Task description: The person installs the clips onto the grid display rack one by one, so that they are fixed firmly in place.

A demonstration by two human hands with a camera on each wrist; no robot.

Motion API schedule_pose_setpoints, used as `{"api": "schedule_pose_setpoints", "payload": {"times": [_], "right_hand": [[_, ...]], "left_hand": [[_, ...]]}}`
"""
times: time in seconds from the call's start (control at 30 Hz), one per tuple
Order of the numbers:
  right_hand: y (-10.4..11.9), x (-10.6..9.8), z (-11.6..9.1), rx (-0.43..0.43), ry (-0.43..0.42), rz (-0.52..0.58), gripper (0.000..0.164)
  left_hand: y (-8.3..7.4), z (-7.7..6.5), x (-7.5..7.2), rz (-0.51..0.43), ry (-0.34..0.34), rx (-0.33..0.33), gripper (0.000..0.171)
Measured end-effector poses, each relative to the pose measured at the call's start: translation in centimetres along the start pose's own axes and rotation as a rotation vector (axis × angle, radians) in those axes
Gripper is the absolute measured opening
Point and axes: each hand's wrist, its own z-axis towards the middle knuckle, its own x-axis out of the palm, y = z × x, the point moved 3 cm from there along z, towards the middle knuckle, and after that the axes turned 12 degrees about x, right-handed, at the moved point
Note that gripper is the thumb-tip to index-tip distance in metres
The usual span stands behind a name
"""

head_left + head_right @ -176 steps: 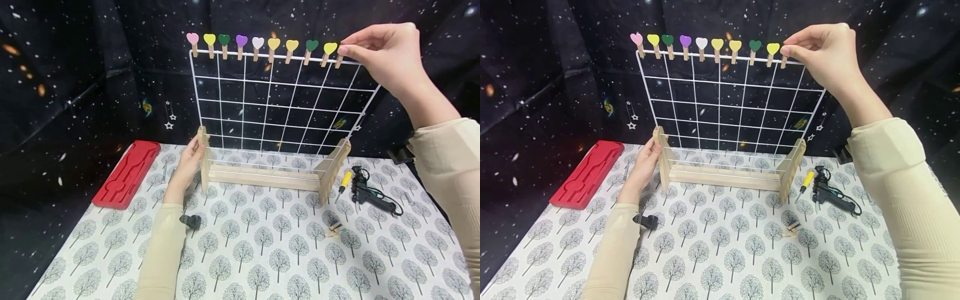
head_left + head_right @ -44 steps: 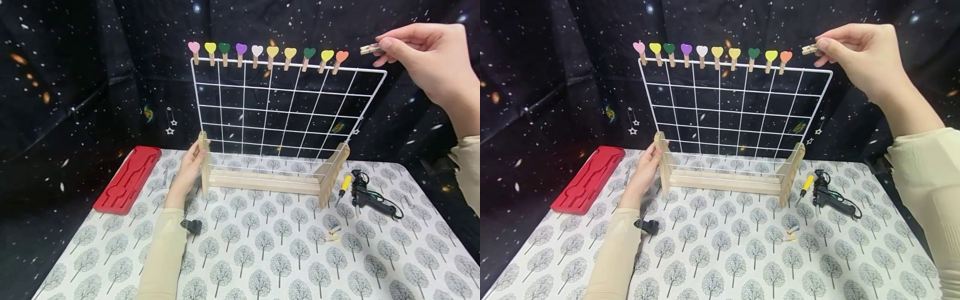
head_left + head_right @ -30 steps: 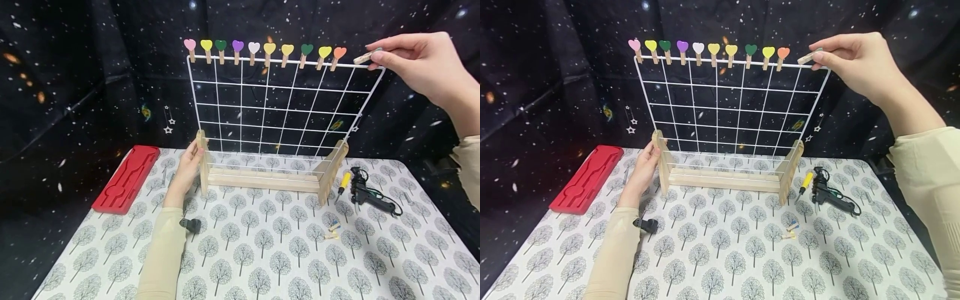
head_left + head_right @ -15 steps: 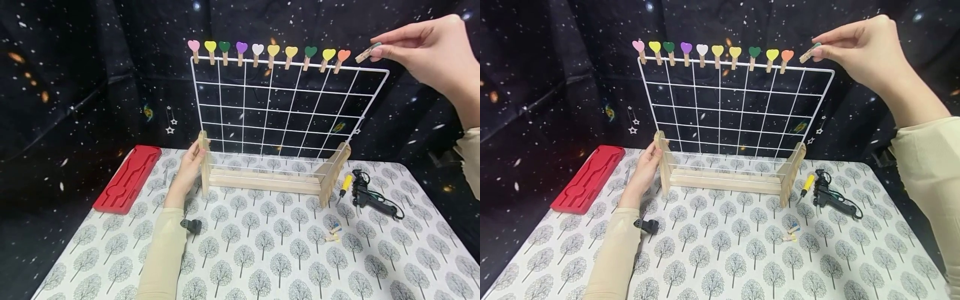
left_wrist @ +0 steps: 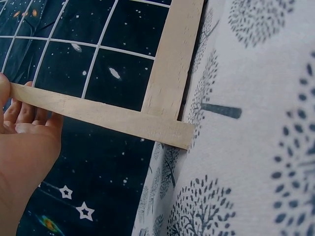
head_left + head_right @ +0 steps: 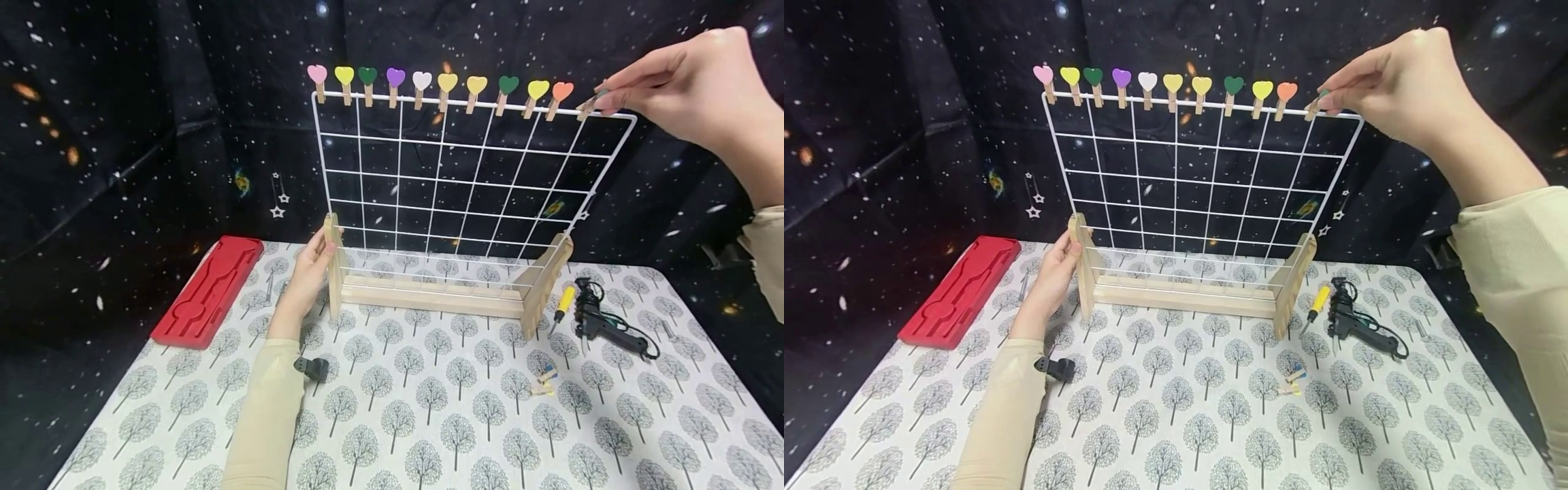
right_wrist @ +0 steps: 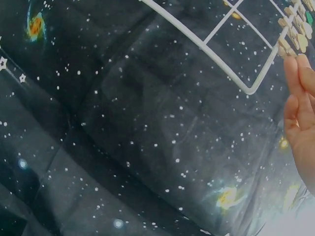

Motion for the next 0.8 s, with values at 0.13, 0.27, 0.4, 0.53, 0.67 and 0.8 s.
{"api": "schedule_pose_setpoints", "payload": {"times": [0.13,0.27,0.4,0.53,0.67,0.8], "right_hand": [[0.6,-0.1,0.1,-0.116,-0.030,-0.072,0.015],[1.1,-0.2,0.2,-0.214,-0.048,-0.105,0.013],[1.3,-0.2,0.4,-0.243,-0.039,-0.123,0.012],[1.6,-0.1,0.6,-0.260,-0.018,-0.133,0.013],[1.9,0.0,1.0,-0.247,0.032,-0.163,0.014],[2.2,0.1,1.4,-0.253,0.072,-0.169,0.017]], "left_hand": [[-0.1,-0.1,0.1,0.007,0.001,-0.001,0.046],[-0.1,-0.1,0.1,0.008,0.001,-0.004,0.046],[-0.1,-0.1,0.1,0.013,0.003,-0.001,0.046],[-0.1,-0.1,0.0,0.017,0.007,0.003,0.046],[0.1,-0.1,0.0,0.003,0.006,0.002,0.047],[-0.1,-0.1,0.1,-0.003,0.000,-0.009,0.047]]}}
